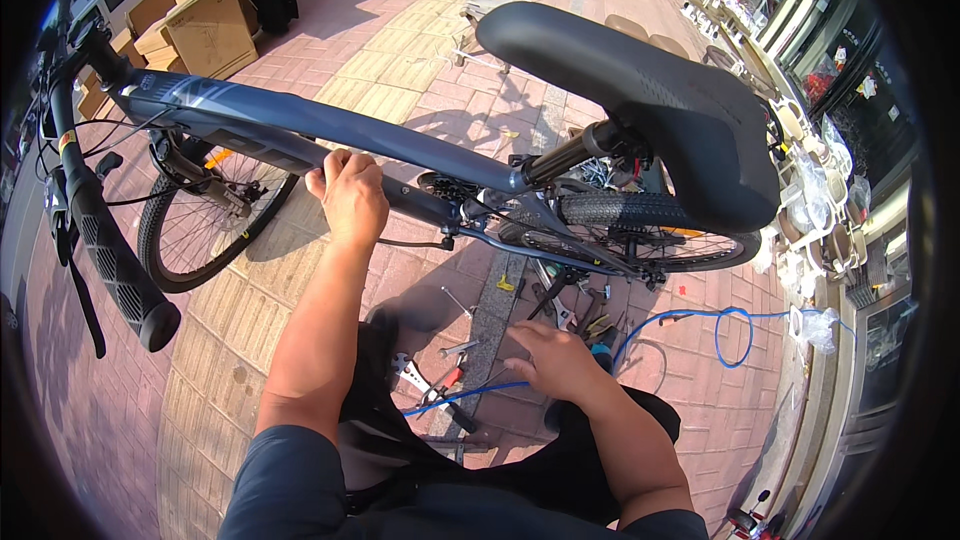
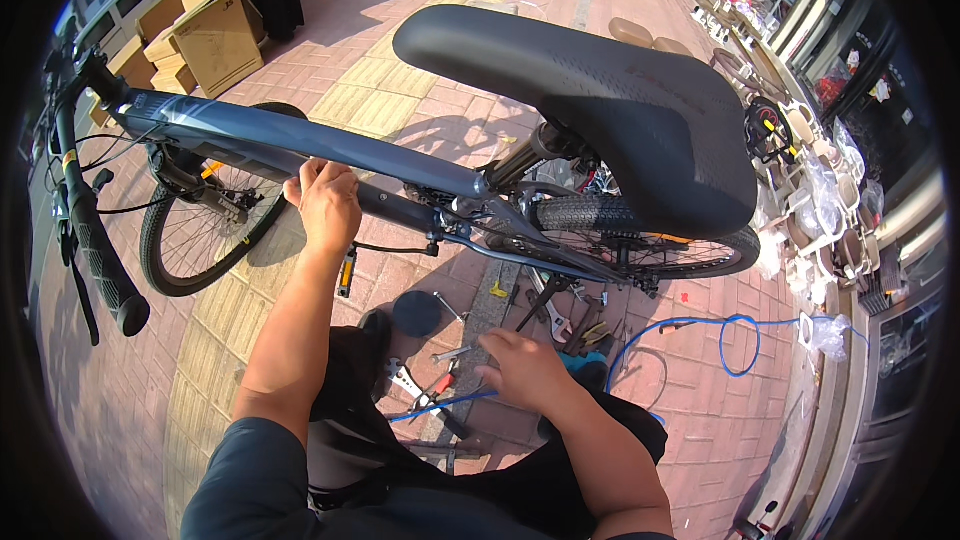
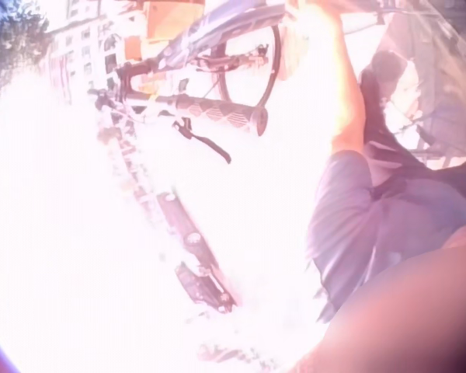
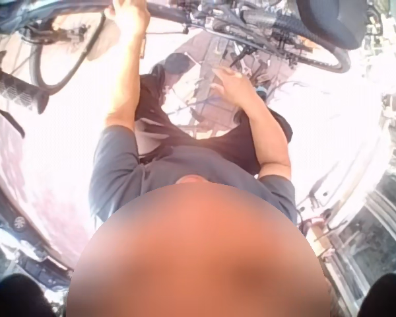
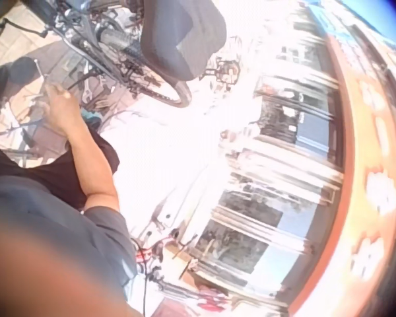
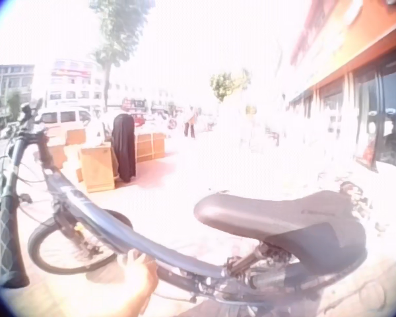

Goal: The person removes the rear wheel, uses a wrench and screwdriver to adjust the hub and axle, then reattaches the wheel and secures it. They then install a rear mudguard, aligning and fastening it to the frame.

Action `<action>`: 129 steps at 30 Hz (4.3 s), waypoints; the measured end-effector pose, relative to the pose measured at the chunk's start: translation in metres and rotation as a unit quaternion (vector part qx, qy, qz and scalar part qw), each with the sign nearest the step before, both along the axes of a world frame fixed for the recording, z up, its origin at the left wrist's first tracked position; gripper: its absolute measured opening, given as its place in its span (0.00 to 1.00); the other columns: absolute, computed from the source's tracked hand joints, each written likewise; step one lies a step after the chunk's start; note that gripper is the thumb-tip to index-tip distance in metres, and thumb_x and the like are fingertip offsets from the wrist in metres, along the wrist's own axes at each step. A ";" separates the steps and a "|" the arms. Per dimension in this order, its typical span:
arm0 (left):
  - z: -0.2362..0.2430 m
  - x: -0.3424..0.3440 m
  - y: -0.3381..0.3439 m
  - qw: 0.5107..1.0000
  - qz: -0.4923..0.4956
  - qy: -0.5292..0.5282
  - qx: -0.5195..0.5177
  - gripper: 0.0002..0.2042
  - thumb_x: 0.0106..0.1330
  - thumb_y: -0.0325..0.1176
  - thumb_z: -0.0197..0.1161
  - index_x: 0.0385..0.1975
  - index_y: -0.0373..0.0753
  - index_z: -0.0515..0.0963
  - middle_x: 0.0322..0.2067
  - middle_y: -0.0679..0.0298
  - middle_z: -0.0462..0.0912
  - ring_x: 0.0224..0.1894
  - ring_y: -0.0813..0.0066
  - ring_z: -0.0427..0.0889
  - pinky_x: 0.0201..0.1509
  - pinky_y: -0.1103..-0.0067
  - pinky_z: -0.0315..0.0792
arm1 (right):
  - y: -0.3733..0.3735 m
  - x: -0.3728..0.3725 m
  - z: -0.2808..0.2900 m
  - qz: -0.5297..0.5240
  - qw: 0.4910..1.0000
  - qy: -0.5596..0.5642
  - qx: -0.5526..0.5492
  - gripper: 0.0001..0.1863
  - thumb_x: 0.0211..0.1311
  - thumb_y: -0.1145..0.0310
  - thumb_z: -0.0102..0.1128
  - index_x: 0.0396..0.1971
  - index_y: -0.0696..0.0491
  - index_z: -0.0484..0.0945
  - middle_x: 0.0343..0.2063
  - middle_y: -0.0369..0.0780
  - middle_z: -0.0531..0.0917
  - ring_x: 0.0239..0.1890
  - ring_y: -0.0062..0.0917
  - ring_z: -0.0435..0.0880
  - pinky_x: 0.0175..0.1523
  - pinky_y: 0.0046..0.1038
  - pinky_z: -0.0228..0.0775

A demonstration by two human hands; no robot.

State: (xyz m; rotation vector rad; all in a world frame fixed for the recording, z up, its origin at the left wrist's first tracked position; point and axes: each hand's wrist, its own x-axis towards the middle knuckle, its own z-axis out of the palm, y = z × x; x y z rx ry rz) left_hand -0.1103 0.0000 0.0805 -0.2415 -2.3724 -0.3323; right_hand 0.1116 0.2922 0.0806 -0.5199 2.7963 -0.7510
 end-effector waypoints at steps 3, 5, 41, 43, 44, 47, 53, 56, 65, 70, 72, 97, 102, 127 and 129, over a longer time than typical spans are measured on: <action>-0.001 0.001 0.002 1.000 -0.004 -0.006 -0.013 0.05 0.52 0.25 0.64 0.28 0.42 0.83 0.40 0.72 0.82 0.58 0.62 0.72 0.61 0.51 0.54 | 0.002 0.001 0.001 0.009 1.000 -0.009 0.011 0.25 0.64 0.56 0.65 0.58 0.52 0.76 0.58 0.44 0.80 0.53 0.44 0.83 0.55 0.40 0.77; -0.001 0.002 0.002 0.999 0.007 -0.011 -0.033 0.05 0.53 0.26 0.65 0.30 0.42 0.83 0.41 0.71 0.82 0.59 0.61 0.72 0.61 0.50 0.55 | 0.002 0.002 0.001 0.007 1.000 -0.017 0.018 0.26 0.64 0.56 0.65 0.58 0.53 0.76 0.57 0.45 0.80 0.53 0.44 0.83 0.55 0.40 0.77; 0.018 0.011 -0.007 0.825 -0.029 -0.113 0.553 0.09 0.64 0.32 0.67 0.33 0.31 0.85 0.27 0.58 0.86 0.28 0.70 0.82 0.37 0.77 0.74 | -0.001 -0.007 -0.019 0.033 0.992 -0.101 0.064 0.27 0.63 0.57 0.64 0.58 0.55 0.75 0.52 0.49 0.81 0.53 0.47 0.82 0.55 0.43 0.75; 0.018 0.006 -0.018 0.805 0.026 -0.190 0.561 0.16 0.63 0.40 0.69 0.32 0.30 0.85 0.25 0.52 0.86 0.30 0.60 0.85 0.41 0.74 0.76 | -0.007 -0.013 -0.025 0.033 0.991 -0.107 0.066 0.27 0.63 0.57 0.64 0.58 0.56 0.76 0.52 0.49 0.82 0.53 0.47 0.82 0.56 0.43 0.75; 0.019 0.003 -0.025 0.794 0.048 -0.226 0.562 0.19 0.62 0.44 0.70 0.31 0.29 0.85 0.24 0.49 0.86 0.32 0.55 0.87 0.43 0.72 0.78 | -0.011 -0.016 -0.028 0.034 0.991 -0.112 0.066 0.27 0.63 0.57 0.64 0.58 0.56 0.76 0.52 0.50 0.82 0.53 0.47 0.82 0.56 0.43 0.75; 0.017 0.001 -0.038 0.866 0.155 -0.307 0.363 0.31 0.57 0.60 0.70 0.34 0.29 0.86 0.32 0.45 0.87 0.43 0.49 0.87 0.52 0.63 0.76 | -0.029 -0.026 -0.037 0.052 0.990 -0.117 0.060 0.27 0.63 0.57 0.64 0.59 0.55 0.75 0.53 0.50 0.82 0.53 0.49 0.81 0.58 0.43 0.74; 0.015 0.001 -0.066 0.653 -0.027 -0.168 0.738 0.17 0.64 0.34 0.67 0.50 0.33 0.79 0.40 0.64 0.82 0.44 0.72 0.79 0.54 0.75 0.69 | -0.103 -0.083 -0.032 -0.070 0.996 -0.001 -0.048 0.36 0.64 0.59 0.66 0.66 0.63 0.66 0.63 0.57 0.74 0.65 0.50 0.73 0.70 0.40 0.64; 0.008 -0.004 -0.087 0.473 -0.130 -0.068 0.869 0.12 0.71 0.34 0.56 0.48 0.37 0.78 0.43 0.67 0.81 0.47 0.71 0.77 0.56 0.72 0.69 | -0.175 -0.143 -0.002 -0.009 0.979 0.172 -0.112 0.45 0.64 0.64 0.64 0.72 0.68 0.50 0.71 0.61 0.57 0.74 0.51 0.58 0.78 0.39 0.49; 0.016 -0.010 -0.122 0.377 -0.282 -0.136 0.872 0.32 0.74 0.55 0.45 0.51 0.23 0.75 0.50 0.45 0.80 0.54 0.52 0.79 0.67 0.60 0.67 | -0.308 -0.223 0.011 -0.065 0.906 0.362 -0.209 0.43 0.62 0.70 0.57 0.73 0.66 0.47 0.72 0.61 0.53 0.74 0.55 0.54 0.80 0.46 0.43; 0.026 -0.009 -0.113 0.455 -0.166 -0.120 0.866 0.29 0.74 0.57 0.47 0.45 0.32 0.79 0.45 0.53 0.83 0.50 0.59 0.79 0.63 0.66 0.69 | -0.245 -0.198 -0.058 -0.059 0.913 0.395 -0.087 0.39 0.60 0.83 0.50 0.73 0.63 0.51 0.74 0.54 0.53 0.74 0.49 0.59 0.77 0.42 0.56; 0.027 -0.008 -0.111 0.445 -0.177 -0.106 0.872 0.27 0.74 0.57 0.48 0.42 0.34 0.79 0.44 0.55 0.83 0.49 0.60 0.79 0.62 0.67 0.69 | -0.225 -0.180 -0.069 -0.055 0.941 0.317 -0.108 0.39 0.60 0.84 0.49 0.73 0.64 0.51 0.75 0.55 0.52 0.74 0.51 0.58 0.77 0.41 0.54; 0.034 -0.011 -0.098 0.489 -0.129 -0.079 0.859 0.20 0.75 0.52 0.52 0.35 0.38 0.76 0.37 0.59 0.81 0.46 0.64 0.80 0.61 0.65 0.69 | -0.181 -0.195 -0.116 -0.175 0.925 0.305 -0.142 0.45 0.58 0.76 0.59 0.73 0.65 0.47 0.73 0.61 0.54 0.76 0.50 0.55 0.78 0.38 0.49; 0.033 -0.013 -0.099 0.483 -0.122 -0.081 0.863 0.22 0.74 0.54 0.52 0.39 0.37 0.78 0.44 0.54 0.83 0.53 0.61 0.80 0.67 0.64 0.65 | -0.180 -0.197 -0.167 -0.260 0.907 0.301 0.140 0.46 0.59 0.78 0.51 0.76 0.61 0.39 0.75 0.55 0.52 0.76 0.47 0.55 0.77 0.39 0.53; 0.001 0.021 -0.004 0.467 0.010 -0.368 0.804 0.39 0.75 0.60 0.43 0.67 0.25 0.61 0.64 0.46 0.71 0.59 0.53 0.75 0.62 0.53 0.68 | -0.221 -0.117 0.004 -0.128 0.624 -0.208 -0.743 0.31 0.76 0.46 0.52 0.59 0.60 0.77 0.60 0.43 0.79 0.61 0.26 0.76 0.64 0.31 0.68; 0.004 0.013 -0.036 0.414 0.022 -0.343 0.843 0.38 0.75 0.57 0.42 0.73 0.29 0.52 0.70 0.44 0.63 0.71 0.46 0.64 0.66 0.47 0.62 | -0.201 -0.119 0.006 -0.079 0.732 -0.233 -0.635 0.30 0.74 0.46 0.54 0.56 0.61 0.80 0.57 0.42 0.82 0.59 0.27 0.79 0.61 0.31 0.72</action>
